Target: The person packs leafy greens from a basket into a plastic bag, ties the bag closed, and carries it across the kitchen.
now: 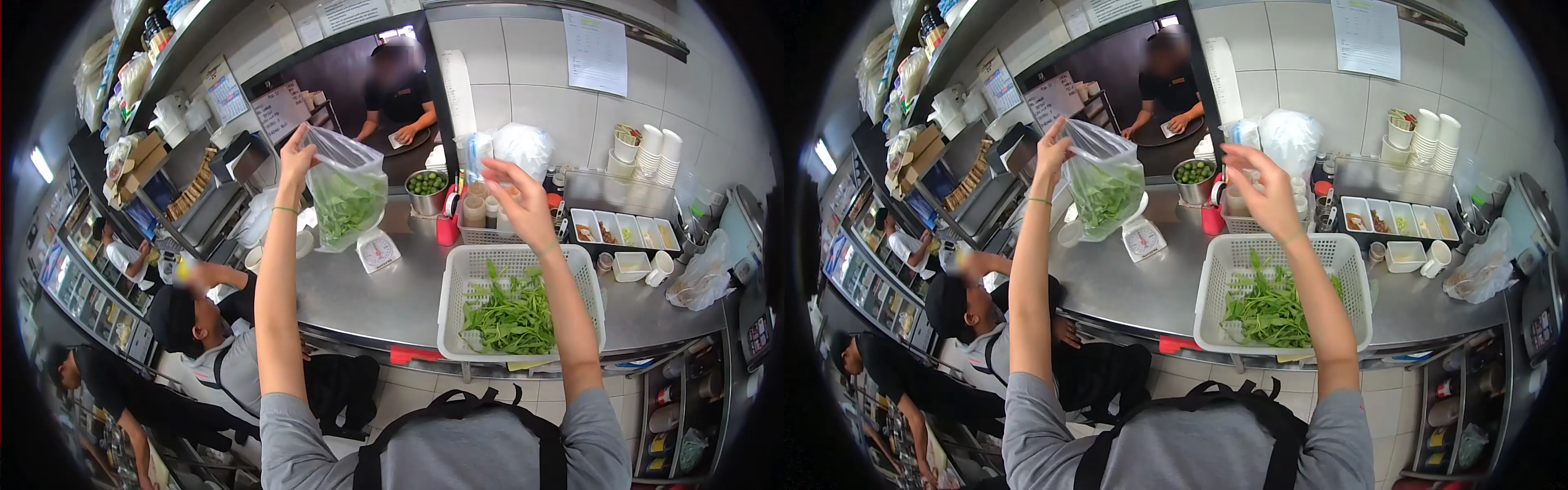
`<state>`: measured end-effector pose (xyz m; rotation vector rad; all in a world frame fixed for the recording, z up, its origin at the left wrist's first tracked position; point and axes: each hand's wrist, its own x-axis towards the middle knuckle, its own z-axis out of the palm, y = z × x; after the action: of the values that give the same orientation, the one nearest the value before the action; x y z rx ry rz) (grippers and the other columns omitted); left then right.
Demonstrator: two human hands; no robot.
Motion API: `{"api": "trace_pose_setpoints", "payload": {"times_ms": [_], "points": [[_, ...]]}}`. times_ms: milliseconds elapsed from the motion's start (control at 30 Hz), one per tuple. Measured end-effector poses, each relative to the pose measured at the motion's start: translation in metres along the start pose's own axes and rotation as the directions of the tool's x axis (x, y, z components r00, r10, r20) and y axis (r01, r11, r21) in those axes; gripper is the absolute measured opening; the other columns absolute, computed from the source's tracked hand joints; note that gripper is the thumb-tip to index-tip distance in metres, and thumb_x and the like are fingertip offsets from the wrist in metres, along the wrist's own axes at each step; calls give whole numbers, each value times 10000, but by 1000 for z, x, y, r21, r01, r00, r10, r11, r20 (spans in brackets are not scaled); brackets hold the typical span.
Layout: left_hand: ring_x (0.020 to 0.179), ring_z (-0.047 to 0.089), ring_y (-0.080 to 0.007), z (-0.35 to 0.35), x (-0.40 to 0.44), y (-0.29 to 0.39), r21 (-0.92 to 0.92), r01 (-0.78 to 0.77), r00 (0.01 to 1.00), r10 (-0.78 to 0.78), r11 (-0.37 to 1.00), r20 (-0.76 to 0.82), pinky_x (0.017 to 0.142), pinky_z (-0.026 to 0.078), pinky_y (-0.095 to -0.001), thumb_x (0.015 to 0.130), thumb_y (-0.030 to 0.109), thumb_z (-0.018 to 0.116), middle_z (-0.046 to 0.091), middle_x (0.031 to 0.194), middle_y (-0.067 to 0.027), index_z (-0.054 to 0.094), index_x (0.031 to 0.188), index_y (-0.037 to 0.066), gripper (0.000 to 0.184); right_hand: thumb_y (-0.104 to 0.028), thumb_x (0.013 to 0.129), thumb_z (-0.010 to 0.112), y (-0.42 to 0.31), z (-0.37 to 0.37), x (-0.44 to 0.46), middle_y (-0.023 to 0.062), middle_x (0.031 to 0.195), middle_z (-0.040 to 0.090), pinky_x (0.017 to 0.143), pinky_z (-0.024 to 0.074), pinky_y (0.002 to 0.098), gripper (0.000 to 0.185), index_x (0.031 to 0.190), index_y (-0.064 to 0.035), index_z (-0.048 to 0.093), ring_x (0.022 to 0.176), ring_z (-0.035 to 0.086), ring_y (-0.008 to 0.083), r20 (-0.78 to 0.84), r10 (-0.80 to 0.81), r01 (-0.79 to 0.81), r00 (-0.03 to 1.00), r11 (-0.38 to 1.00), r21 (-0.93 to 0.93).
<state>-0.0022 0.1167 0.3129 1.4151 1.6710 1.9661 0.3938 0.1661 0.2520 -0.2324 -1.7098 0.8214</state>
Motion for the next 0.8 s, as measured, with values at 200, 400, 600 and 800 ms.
{"api": "trace_pose_setpoints", "payload": {"times_ms": [200, 400, 600, 800], "points": [[575, 441, -54, 23, -12, -91, 541, -407, 912, 362, 736, 193, 566, 411, -201, 667, -69, 513, 532, 1228, -62, 408, 1303, 110, 670, -44, 840, 540, 10, -59, -72, 89, 946, 625, 813, 440, 256, 262, 1094, 20, 549, 887, 588, 135, -172, 237, -241, 956, 971, -1], [809, 613, -222, 54, -61, -111, 558, -381, 915, 213, 737, 344, 688, 471, -271, 715, -29, 555, 435, 1295, -167, 442, 1279, 149, 603, -57, 854, 531, 24, -97, -138, 74, 910, 625, 771, 438, 240, 227, 1063, 24, 566, 849, 579, 124, -324, 372, -373, 870, 926, 61], [685, 637, -293, 61, -80, -103, 703, -485, 860, 140, 520, 490, 650, 518, -396, 735, 172, 640, 167, 1419, -197, 472, 1245, 288, 549, -85, 863, 531, 32, -109, -172, 63, 882, 625, 744, 435, 225, 200, 1018, 27, 592, 799, 567, 105, -350, 475, -491, 807, 870, 47], [615, 619, -355, 60, -93, -85, 781, -546, 836, 139, 304, 530, 567, 525, -387, 688, 214, 686, 84, 1424, -228, 445, 1254, 326, 625, -74, 856, 542, 39, -107, -176, 52, 866, 622, 734, 436, 217, 194, 1016, 22, 594, 784, 561, 94, -330, 522, -529, 786, 845, 77]]}}
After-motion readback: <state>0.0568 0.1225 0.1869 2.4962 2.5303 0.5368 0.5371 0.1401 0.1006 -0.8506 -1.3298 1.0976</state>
